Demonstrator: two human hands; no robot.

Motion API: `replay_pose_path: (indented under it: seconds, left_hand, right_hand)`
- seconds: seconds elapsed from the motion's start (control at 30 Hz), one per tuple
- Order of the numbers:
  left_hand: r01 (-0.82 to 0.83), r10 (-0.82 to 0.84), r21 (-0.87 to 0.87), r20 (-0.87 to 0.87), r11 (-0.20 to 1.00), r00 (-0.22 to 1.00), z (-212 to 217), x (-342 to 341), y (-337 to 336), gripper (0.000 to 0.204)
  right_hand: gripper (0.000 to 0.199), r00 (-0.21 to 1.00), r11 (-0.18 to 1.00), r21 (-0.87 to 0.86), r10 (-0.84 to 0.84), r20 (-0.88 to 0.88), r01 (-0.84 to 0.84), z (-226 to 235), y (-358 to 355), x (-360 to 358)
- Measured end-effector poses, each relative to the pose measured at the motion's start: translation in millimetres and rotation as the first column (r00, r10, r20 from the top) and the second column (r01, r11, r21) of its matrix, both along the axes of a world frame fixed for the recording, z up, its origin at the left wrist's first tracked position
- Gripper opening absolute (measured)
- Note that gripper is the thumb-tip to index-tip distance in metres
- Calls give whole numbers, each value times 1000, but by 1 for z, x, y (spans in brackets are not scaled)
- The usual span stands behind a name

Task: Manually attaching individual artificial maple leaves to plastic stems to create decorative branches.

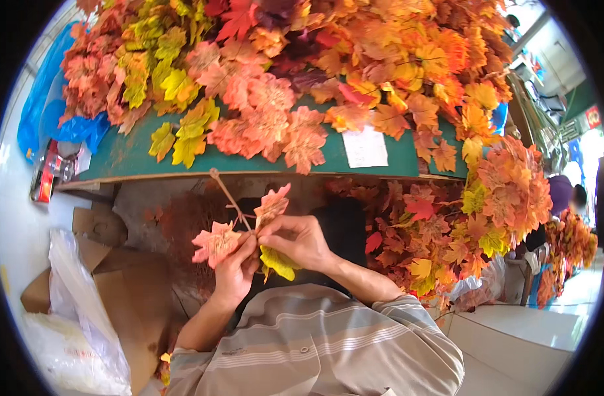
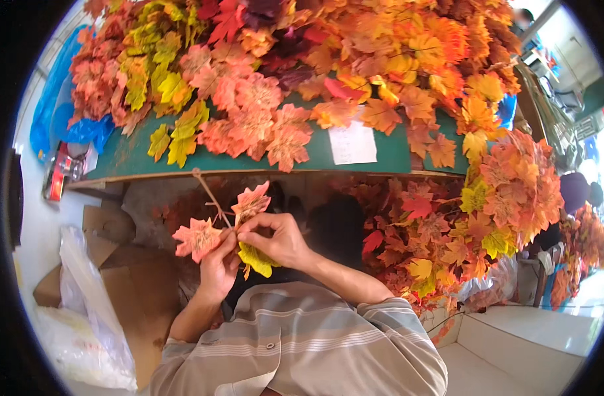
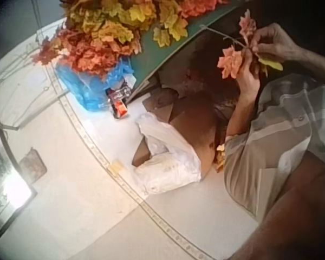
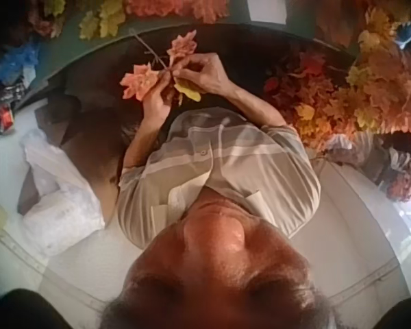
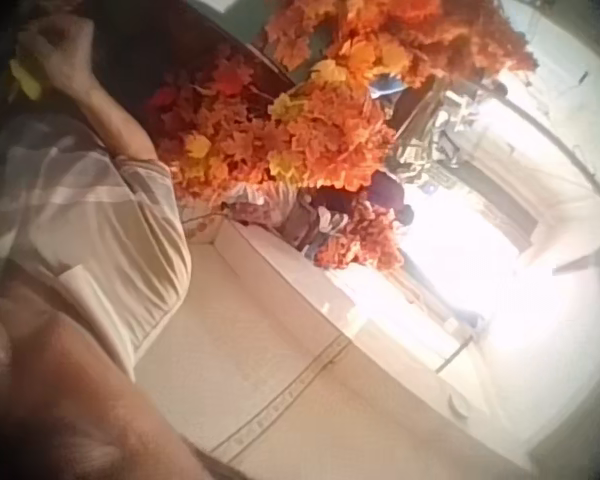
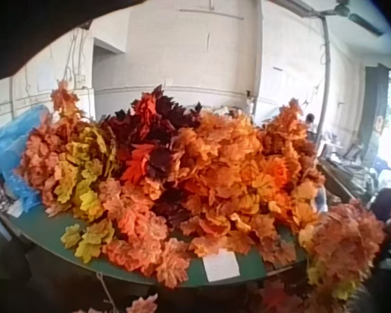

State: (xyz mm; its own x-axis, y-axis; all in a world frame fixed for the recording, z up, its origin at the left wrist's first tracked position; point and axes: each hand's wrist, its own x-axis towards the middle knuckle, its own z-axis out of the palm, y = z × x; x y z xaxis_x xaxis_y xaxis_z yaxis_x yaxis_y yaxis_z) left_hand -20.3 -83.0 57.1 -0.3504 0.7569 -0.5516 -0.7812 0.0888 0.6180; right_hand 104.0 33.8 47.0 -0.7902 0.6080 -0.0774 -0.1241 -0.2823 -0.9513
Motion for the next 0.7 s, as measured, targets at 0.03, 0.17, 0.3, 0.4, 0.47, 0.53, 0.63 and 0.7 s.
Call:
replay_pose_path:
  seconds: [0.03,0.17,0.3,0.4,0.47,0.53,0.63,0.7]
  left_hand:
    - [13,-13,13,-4,1000,1000,1,1,1,18]
    - [-6,24,89,-200,996,980,-1,2,3,12]
    - [24,15,135,-282,991,959,1,4,7,13]
    - [58,1,176,-318,983,948,1,3,5,14]
    - [51,29,196,-386,979,922,2,3,7,15]
    - [65,10,226,-314,972,949,-4,3,9,16]
    - [120,-38,244,-318,962,947,-1,2,12,17]
    - [182,-123,279,-214,943,969,-6,1,8,21]
  right_hand:
    - [6,1000,1000,4,0,-7,0,0,0,0]
    - [6,1000,990,138,-19,24,15,6,-1,1]
    - [6,999,995,95,-25,19,24,6,-1,2]
    - [5,999,996,91,-12,43,8,11,-1,2]
    - [5,998,993,116,-2,58,-5,10,-2,2]
    - [5,996,996,53,-74,-52,77,5,-4,2]
    - [5,997,986,151,-72,-30,75,-4,5,3]
    - [5,996,970,227,-72,-49,81,-8,8,2]
